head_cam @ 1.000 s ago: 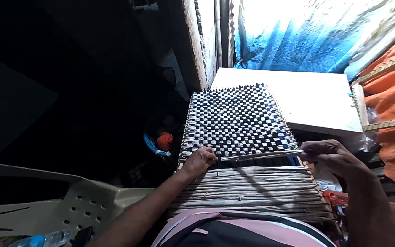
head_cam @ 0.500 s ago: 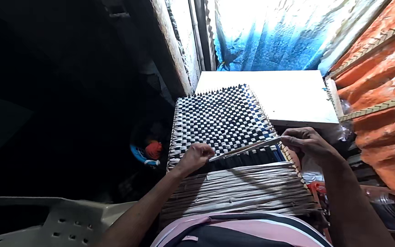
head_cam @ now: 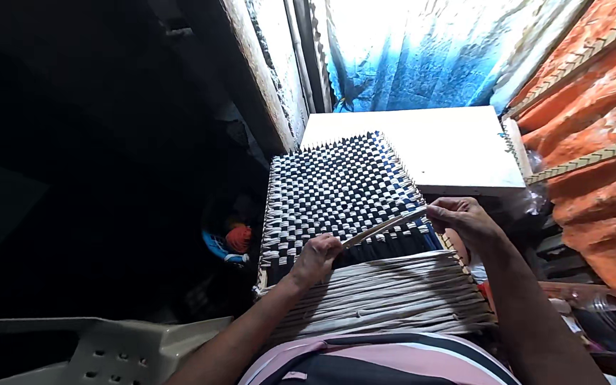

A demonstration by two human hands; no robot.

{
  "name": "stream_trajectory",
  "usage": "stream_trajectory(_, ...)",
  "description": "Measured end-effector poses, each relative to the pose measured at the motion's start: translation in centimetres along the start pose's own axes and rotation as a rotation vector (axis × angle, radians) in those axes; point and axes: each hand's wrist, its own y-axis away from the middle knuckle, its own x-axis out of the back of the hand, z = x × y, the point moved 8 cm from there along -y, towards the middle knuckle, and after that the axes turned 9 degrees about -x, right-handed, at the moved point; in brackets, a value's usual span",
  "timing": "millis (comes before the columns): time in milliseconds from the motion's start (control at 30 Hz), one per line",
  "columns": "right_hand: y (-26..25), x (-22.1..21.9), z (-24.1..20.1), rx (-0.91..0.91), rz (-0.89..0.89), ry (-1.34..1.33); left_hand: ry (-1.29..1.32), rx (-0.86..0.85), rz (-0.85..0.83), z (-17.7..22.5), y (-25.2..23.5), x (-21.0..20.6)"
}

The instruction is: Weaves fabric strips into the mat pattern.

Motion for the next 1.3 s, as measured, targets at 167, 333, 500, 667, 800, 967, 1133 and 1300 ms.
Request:
stream_trajectory(167,0.3,-0.2,-0.2,0.015,0.010,-0.010,-0.087,-0.018,0.012,0.3,-0.1,-0.3)
stream_trajectory(333,0.5,-0.7,-0.7,0.061,-0.047,0.007,-0.083,-0.045,0.058,-0.5,-0.3,-0.4)
stream_trajectory(500,0.4,-0.5,0.0,-0.005,-0.002,0.009,-0.255,-0.120,-0.009,0.3,0.0,-1.1)
stream_trajectory(667,-0.2,-0.4,0.8,-0.056,0.047,-0.036,-0.296,-0.131,-0.001,0.8,0.1,-0.7)
stream_trajectory(800,-0.4,0.4,1.5,-0.119,0.104,-0.046,-0.267,-0.191,0.027,1.0,0.4,-0.7)
stream_trajectory(967,-0.2,0.0,1.1,-0.120,0.079,-0.091,-0.212,-0.144,0.053,0.2,0.2,-0.8)
stream_trajectory(1133,0.3,-0.3,-0.3,-0.084,0.030,-0.043,-0.220,-0.161,0.023,0.2,0.1,-0.9)
stream_trajectory(1300,-1.3,-0.3,-1.0,-0.231,0.024,-0.038,-0.337,-0.184,0.101,1.6,0.0,-1.0)
